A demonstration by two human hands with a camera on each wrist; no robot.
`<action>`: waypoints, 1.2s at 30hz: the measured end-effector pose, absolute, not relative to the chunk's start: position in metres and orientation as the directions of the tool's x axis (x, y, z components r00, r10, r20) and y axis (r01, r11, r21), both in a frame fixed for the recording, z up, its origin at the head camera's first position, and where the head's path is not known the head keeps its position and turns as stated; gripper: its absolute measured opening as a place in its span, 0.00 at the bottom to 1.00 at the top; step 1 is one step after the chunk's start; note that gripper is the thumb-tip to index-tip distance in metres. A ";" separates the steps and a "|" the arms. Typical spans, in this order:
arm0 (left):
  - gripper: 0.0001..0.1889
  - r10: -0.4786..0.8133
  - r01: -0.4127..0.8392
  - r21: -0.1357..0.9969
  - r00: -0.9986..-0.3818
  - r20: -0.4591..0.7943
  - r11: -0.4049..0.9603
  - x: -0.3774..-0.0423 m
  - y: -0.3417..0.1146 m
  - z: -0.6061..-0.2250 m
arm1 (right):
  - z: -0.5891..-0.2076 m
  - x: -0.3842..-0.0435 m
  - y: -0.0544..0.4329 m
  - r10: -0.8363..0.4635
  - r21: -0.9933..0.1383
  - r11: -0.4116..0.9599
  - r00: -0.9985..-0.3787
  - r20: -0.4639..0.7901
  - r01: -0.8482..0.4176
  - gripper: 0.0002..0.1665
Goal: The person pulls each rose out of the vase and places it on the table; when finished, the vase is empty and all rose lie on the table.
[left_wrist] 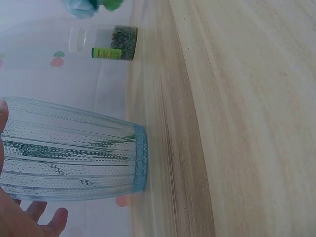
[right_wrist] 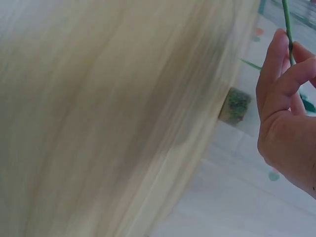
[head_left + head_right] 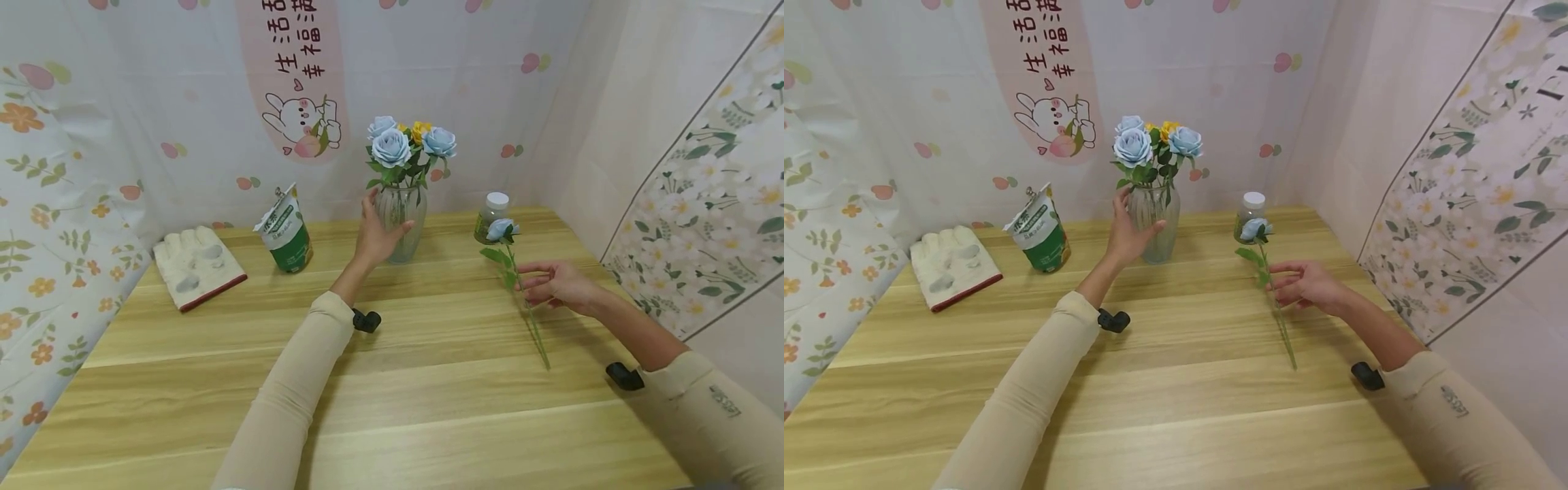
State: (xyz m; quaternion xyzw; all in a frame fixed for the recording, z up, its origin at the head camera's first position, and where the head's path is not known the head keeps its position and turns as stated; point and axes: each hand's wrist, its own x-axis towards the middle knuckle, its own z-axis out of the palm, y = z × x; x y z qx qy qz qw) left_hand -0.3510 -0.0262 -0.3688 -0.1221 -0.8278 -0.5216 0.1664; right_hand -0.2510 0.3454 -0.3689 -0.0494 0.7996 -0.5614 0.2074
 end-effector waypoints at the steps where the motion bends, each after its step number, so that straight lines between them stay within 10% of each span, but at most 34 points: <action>1: 0.51 0.029 0.376 0.823 -0.915 0.403 0.426 -0.351 -0.026 -0.369 | -0.370 -0.252 0.347 -0.317 -0.917 0.365 -0.905 -0.284 0.160 0.43; 36: 0.51 0.044 0.378 0.817 -0.915 0.400 0.436 -0.350 -0.030 -0.369 | -0.391 -0.265 0.359 -0.303 -0.925 0.298 -0.896 -0.325 0.235 0.43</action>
